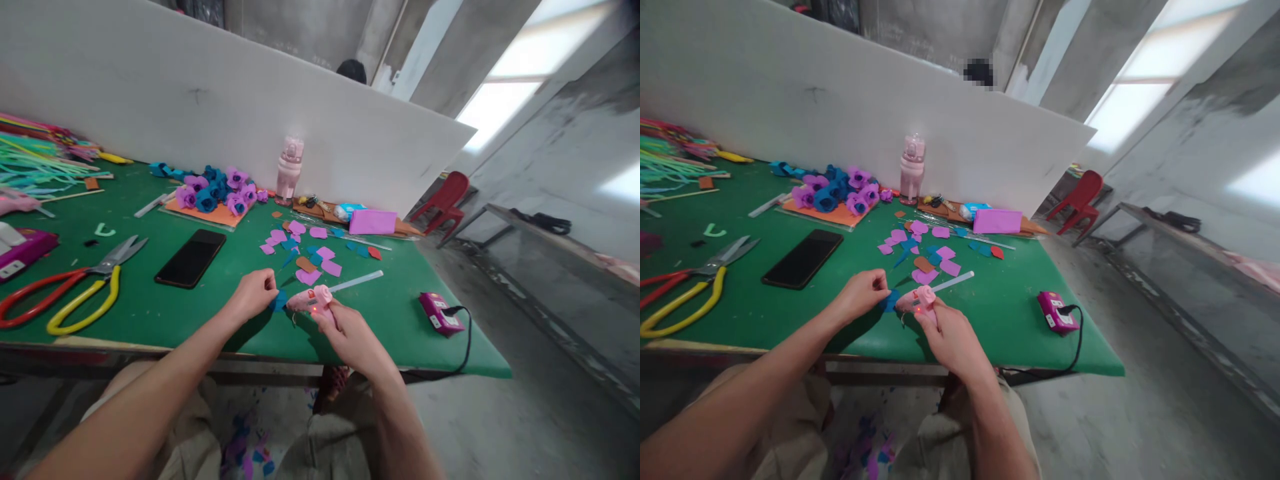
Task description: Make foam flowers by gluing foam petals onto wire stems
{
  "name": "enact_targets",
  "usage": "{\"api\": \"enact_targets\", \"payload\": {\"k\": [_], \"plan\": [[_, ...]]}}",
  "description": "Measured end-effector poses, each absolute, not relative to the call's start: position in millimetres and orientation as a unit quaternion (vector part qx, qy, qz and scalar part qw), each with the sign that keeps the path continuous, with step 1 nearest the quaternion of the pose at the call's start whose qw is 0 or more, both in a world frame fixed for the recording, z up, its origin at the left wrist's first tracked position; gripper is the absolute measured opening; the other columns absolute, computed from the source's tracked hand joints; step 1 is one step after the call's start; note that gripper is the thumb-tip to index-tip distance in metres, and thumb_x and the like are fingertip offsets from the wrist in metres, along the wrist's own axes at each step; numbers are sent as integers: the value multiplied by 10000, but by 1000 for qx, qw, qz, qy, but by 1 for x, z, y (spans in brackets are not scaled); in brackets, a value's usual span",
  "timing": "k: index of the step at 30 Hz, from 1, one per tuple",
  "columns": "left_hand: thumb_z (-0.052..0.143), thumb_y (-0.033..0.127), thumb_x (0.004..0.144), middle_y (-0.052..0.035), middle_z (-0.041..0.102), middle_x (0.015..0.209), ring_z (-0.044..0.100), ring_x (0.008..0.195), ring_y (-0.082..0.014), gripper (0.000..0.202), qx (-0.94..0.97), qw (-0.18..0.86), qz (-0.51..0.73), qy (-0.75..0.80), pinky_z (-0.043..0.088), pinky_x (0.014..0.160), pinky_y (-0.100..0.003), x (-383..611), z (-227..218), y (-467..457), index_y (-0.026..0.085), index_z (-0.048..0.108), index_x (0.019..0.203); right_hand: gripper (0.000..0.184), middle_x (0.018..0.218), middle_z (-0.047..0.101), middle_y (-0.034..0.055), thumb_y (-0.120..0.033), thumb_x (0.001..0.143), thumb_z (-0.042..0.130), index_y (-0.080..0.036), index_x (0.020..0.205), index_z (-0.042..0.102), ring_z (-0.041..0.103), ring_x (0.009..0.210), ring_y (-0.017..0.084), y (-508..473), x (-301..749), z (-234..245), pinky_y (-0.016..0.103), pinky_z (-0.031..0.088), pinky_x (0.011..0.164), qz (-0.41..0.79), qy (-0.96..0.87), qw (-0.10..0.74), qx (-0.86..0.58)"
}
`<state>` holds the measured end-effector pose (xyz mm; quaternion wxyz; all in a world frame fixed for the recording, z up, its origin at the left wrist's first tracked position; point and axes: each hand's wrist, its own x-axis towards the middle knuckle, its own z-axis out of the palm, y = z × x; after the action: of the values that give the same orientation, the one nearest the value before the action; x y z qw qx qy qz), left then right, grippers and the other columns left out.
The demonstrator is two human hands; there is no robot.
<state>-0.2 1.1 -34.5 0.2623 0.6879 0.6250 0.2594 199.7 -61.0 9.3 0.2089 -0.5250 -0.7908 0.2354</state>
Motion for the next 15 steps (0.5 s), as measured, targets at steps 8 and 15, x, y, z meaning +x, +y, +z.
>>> {"api": "enact_targets", "payload": {"k": [8,15], "plan": [[536,154,617,41,478,512,428,517,-106,121,684,267,262,626,259,487,-227,0,-34,1,185,447,542,301,791,618,50,-361,884,366,-161,952,581,541,682,157,-61,201,10,230,352,581,244,-785,210,-529],[537,166,627,43,479,522,430,523,-103,123,687,266,259,625,269,493,-225,-1,-35,1,184,446,546,300,792,619,51,-362,881,369,-164,953,583,543,689,159,-62,204,10,233,360,593,249,-779,212,-535]]}}
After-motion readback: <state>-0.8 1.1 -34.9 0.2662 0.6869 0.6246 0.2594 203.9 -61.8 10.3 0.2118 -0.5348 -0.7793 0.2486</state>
